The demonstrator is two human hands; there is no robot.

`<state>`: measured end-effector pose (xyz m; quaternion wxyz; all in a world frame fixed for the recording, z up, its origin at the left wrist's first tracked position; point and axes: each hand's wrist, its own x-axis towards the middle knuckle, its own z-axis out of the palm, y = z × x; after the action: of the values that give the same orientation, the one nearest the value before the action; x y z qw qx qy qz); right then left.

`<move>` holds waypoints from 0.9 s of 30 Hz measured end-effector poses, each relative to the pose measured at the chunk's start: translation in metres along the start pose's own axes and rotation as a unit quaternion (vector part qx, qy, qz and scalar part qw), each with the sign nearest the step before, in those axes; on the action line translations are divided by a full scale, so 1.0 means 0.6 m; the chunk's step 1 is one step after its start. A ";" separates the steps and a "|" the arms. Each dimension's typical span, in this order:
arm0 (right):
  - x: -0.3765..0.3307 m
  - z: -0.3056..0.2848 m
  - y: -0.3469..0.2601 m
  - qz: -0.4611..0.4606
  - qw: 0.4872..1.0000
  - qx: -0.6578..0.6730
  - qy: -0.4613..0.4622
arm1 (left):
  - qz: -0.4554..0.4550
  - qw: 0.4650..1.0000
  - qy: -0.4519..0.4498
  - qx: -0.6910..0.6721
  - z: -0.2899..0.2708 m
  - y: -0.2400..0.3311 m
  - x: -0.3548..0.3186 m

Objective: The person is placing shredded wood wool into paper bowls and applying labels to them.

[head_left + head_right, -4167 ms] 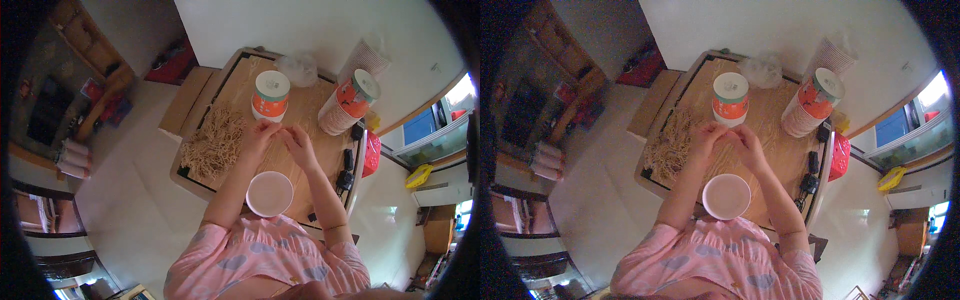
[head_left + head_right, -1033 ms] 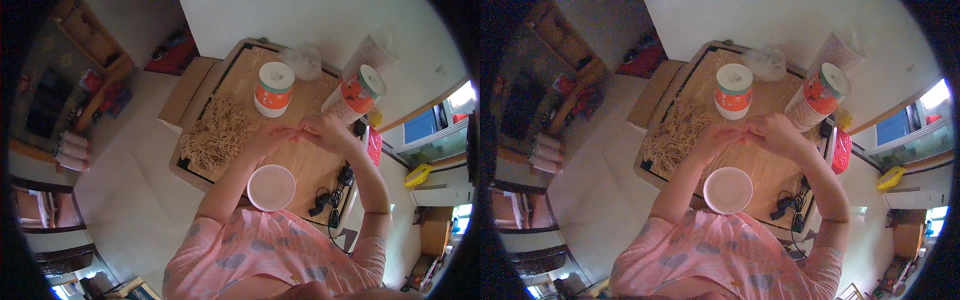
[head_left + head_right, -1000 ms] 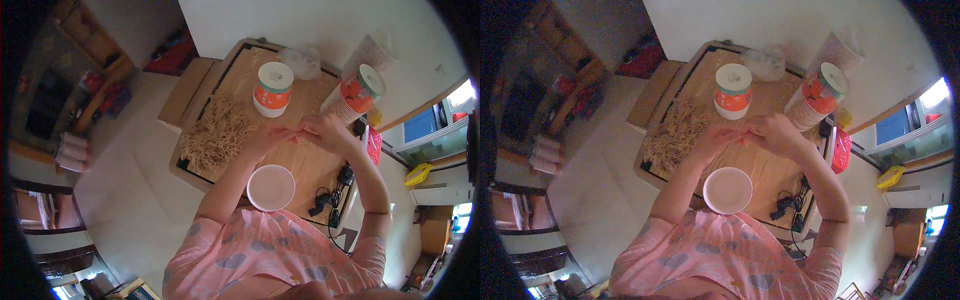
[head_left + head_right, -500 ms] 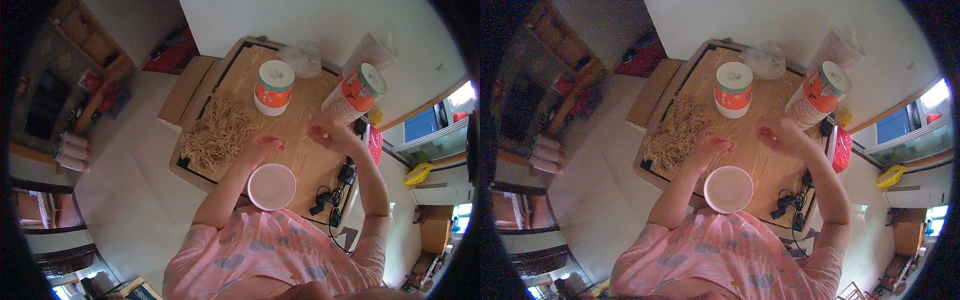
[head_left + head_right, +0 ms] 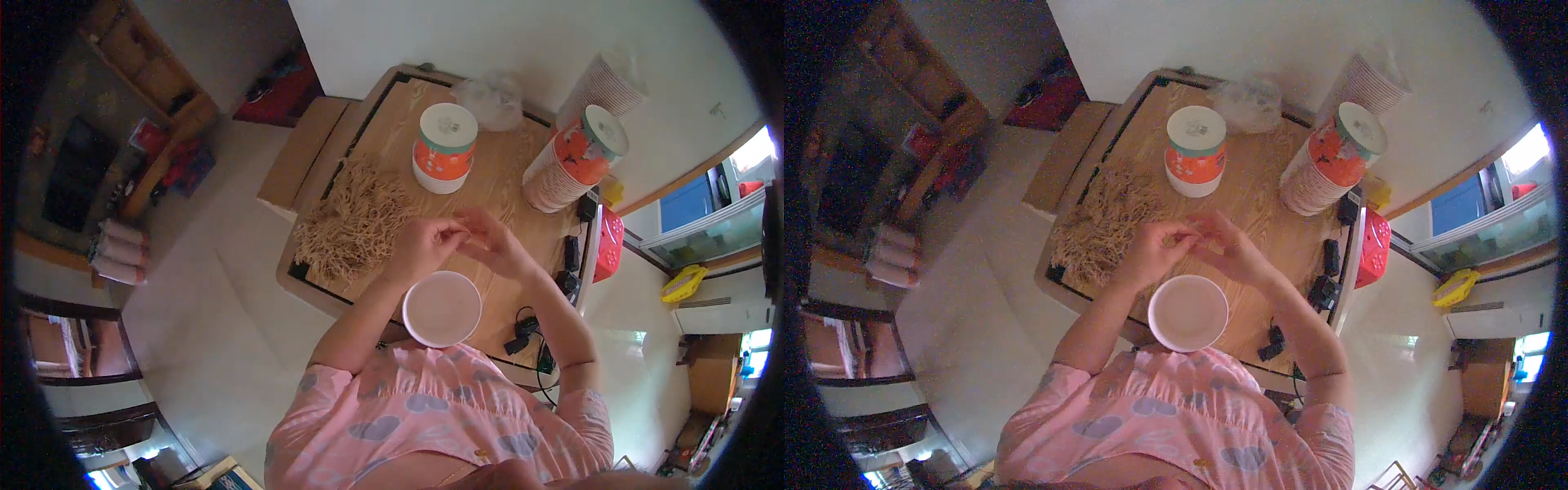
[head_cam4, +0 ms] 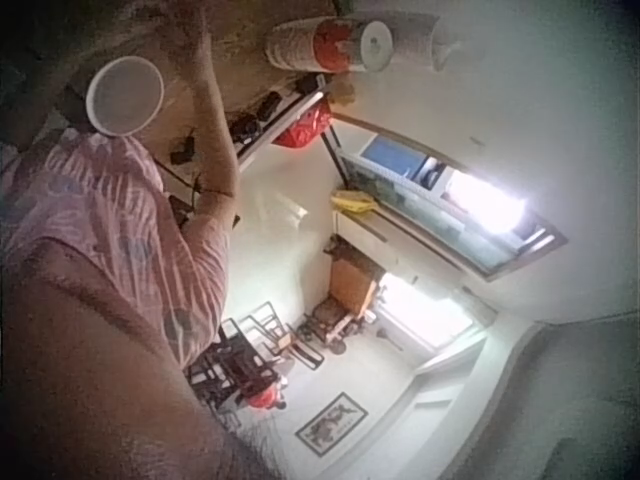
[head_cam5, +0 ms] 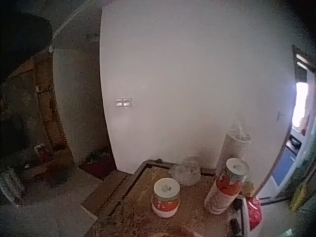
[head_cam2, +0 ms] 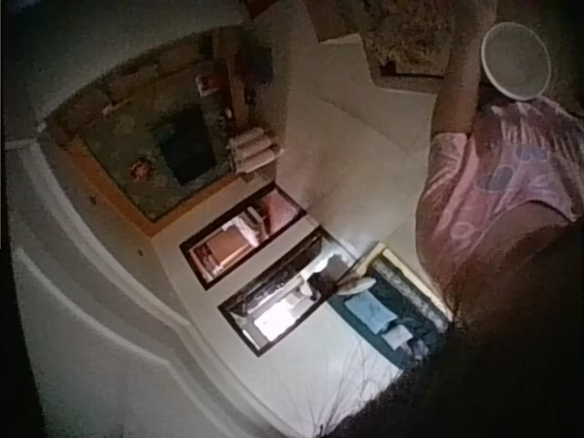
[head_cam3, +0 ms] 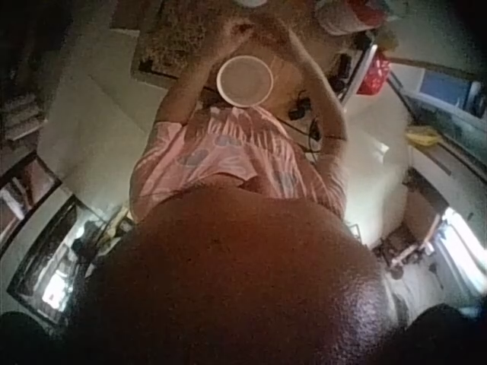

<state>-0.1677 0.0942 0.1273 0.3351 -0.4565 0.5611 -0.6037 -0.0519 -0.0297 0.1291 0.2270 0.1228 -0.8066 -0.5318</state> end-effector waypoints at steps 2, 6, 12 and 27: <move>-0.007 -0.001 -0.023 0.044 0.998 -0.024 0.023 | -0.040 0.999 -0.008 0.011 -0.005 0.005 0.000; -0.019 -0.015 -0.028 0.114 0.979 -0.159 0.058 | -0.043 0.999 -0.014 0.013 -0.029 0.022 -0.002; -0.026 -0.035 -0.052 0.064 0.983 -0.149 0.091 | -0.248 0.968 0.031 -0.016 -0.078 -0.016 -0.011; -0.028 -0.057 -0.095 0.059 0.963 -0.259 -0.035 | -0.289 0.860 -0.216 -0.361 -0.018 -0.006 -0.009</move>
<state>-0.1870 0.1307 0.1820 0.2598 -0.5141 0.7126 -0.4005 -0.0417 -0.0375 0.1278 -0.0882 0.1422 -0.5151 -0.8406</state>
